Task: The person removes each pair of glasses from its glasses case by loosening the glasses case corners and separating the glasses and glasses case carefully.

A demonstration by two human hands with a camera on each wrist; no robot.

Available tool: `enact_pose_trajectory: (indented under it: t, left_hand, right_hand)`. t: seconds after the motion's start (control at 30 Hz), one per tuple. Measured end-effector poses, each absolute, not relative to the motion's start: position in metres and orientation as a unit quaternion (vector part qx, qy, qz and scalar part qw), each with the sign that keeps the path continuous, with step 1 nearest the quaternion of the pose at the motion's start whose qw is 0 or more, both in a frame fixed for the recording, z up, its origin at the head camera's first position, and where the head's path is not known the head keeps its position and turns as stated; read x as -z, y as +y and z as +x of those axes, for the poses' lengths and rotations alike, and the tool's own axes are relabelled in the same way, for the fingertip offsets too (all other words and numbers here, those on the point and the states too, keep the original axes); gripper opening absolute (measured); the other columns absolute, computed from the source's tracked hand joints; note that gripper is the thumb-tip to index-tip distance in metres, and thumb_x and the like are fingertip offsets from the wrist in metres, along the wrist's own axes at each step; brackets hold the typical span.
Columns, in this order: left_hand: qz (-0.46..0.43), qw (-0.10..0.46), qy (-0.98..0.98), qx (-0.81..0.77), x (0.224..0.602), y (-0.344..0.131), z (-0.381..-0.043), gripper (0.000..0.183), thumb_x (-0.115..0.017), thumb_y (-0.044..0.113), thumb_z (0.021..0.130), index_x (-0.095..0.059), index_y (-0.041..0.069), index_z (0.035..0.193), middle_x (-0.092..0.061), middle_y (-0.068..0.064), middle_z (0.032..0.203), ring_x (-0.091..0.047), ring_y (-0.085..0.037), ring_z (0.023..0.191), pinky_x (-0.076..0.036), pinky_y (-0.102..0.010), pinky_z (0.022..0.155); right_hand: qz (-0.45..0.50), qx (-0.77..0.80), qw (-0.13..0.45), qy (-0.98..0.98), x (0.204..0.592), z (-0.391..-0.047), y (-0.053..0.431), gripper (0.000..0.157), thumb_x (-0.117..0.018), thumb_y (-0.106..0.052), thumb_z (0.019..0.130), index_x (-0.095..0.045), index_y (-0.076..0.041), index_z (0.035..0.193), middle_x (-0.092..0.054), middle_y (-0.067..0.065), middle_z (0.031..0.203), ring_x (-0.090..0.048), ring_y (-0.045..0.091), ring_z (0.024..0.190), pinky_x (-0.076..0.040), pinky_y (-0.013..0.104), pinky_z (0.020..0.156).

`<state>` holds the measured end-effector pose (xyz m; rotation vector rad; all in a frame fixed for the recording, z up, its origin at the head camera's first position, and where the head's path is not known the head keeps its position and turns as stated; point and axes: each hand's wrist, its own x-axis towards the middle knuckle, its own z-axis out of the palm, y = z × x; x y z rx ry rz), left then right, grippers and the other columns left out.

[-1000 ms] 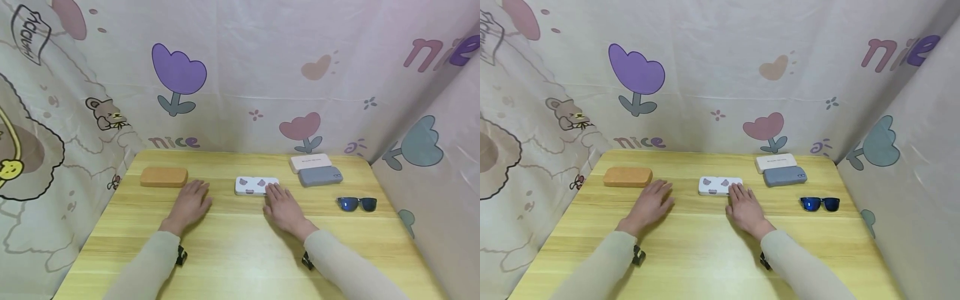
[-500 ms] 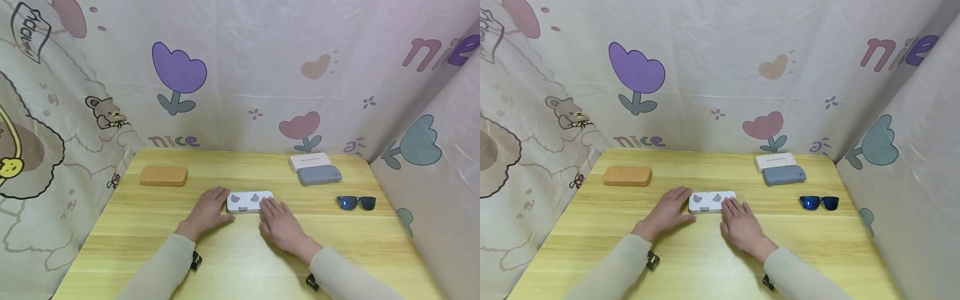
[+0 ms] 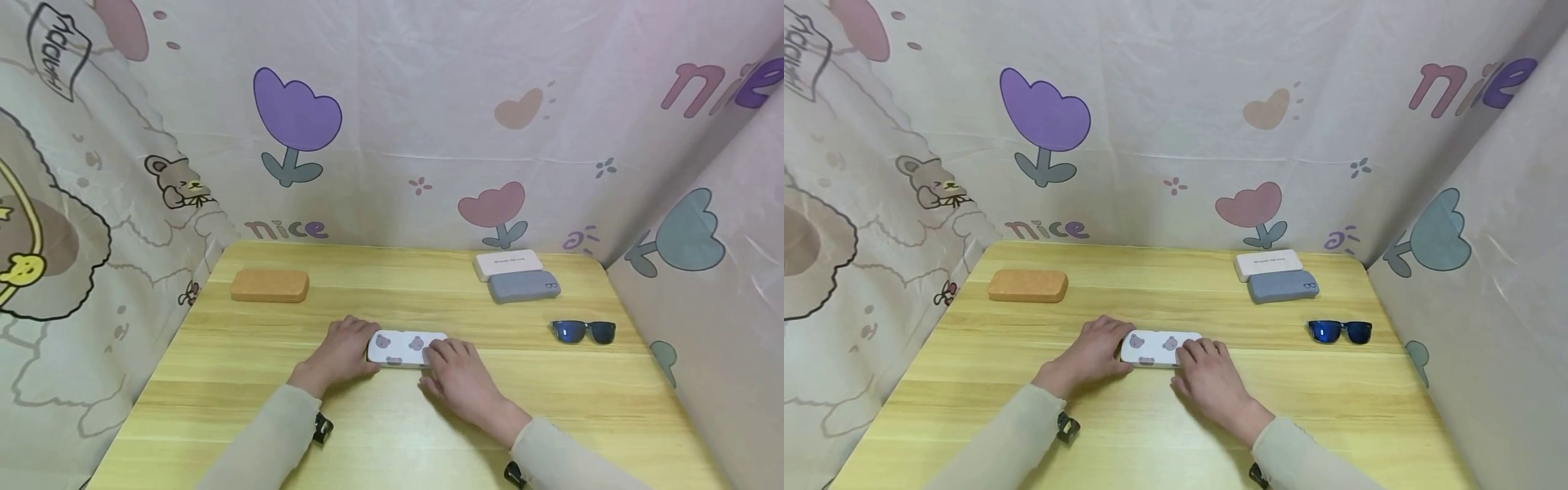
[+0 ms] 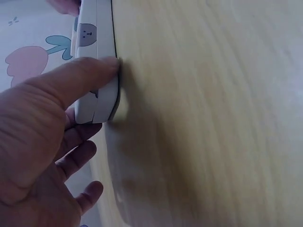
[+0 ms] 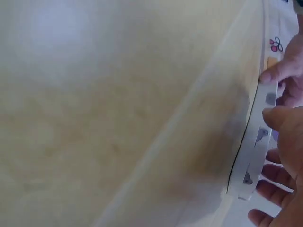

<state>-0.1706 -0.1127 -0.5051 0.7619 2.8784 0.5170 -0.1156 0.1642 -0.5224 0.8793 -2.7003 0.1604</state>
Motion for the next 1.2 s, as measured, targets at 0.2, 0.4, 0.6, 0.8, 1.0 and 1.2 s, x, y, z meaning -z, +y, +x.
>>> enact_pose_trajectory:
  t: [0.2,0.4,0.6,0.8,1.0,1.2]
  left_hand:
    - [0.254,0.056,0.950,-0.172,0.508,-0.115,-0.165,0.073,-0.089,0.040,0.081,-0.061,0.008,0.140,-0.064,-0.012,0.141,-0.051,-0.034,0.133,-0.035,-0.060,0.113]
    - [0.246,0.056,0.956,-0.147,0.510,-0.117,-0.166,0.075,-0.088,0.045,0.081,-0.062,0.006,0.139,-0.062,-0.011,0.133,-0.048,-0.034,0.128,-0.035,-0.058,0.111]
    - [0.253,0.054,0.959,-0.120,0.513,-0.117,-0.170,0.072,-0.085,0.052,0.079,-0.064,0.010,0.133,-0.062,-0.007,0.126,-0.049,-0.030,0.120,-0.036,-0.053,0.107]
    - [0.255,0.044,0.959,-0.113,0.513,-0.116,-0.170,0.071,-0.086,0.052,0.075,-0.066,0.008,0.127,-0.063,-0.006,0.121,-0.049,-0.027,0.112,-0.038,-0.052,0.105]
    - [0.251,0.044,0.960,-0.113,0.512,-0.117,-0.169,0.073,-0.086,0.052,0.075,-0.066,0.007,0.128,-0.063,-0.005,0.120,-0.049,-0.027,0.112,-0.038,-0.052,0.105]
    - [0.250,0.053,0.960,-0.118,0.513,-0.115,-0.171,0.073,-0.084,0.052,0.076,-0.065,0.007,0.130,-0.063,-0.006,0.124,-0.049,-0.028,0.115,-0.037,-0.052,0.106]
  right_hand:
    - [0.284,-0.064,0.140,-0.946,0.524,-0.127,0.166,0.066,-0.079,-0.053,0.090,-0.063,-0.007,0.133,-0.066,0.014,0.135,-0.062,0.035,0.123,-0.051,0.057,0.102]
    - [0.279,-0.060,0.133,-0.949,0.523,-0.131,0.167,0.056,-0.078,-0.049,0.093,-0.064,-0.007,0.129,-0.067,0.011,0.132,-0.062,0.033,0.121,-0.051,0.054,0.099]
    - [0.277,-0.061,0.133,-0.950,0.524,-0.130,0.167,0.057,-0.078,-0.048,0.093,-0.064,-0.007,0.130,-0.067,0.011,0.132,-0.062,0.033,0.121,-0.052,0.054,0.098]
    - [0.274,-0.065,0.120,-0.952,0.525,-0.130,0.166,0.061,-0.073,-0.054,0.095,-0.063,-0.009,0.135,-0.065,0.011,0.136,-0.062,0.033,0.123,-0.052,0.054,0.099]
    - [0.273,-0.073,0.115,-0.952,0.527,-0.133,0.166,0.067,-0.069,-0.062,0.095,-0.062,-0.010,0.136,-0.064,0.010,0.137,-0.061,0.032,0.124,-0.050,0.054,0.101]
    - [0.270,-0.060,0.142,-0.951,0.528,-0.135,0.164,0.069,-0.067,-0.069,0.092,-0.063,-0.010,0.127,-0.066,0.007,0.126,-0.062,0.029,0.115,-0.049,0.049,0.096]
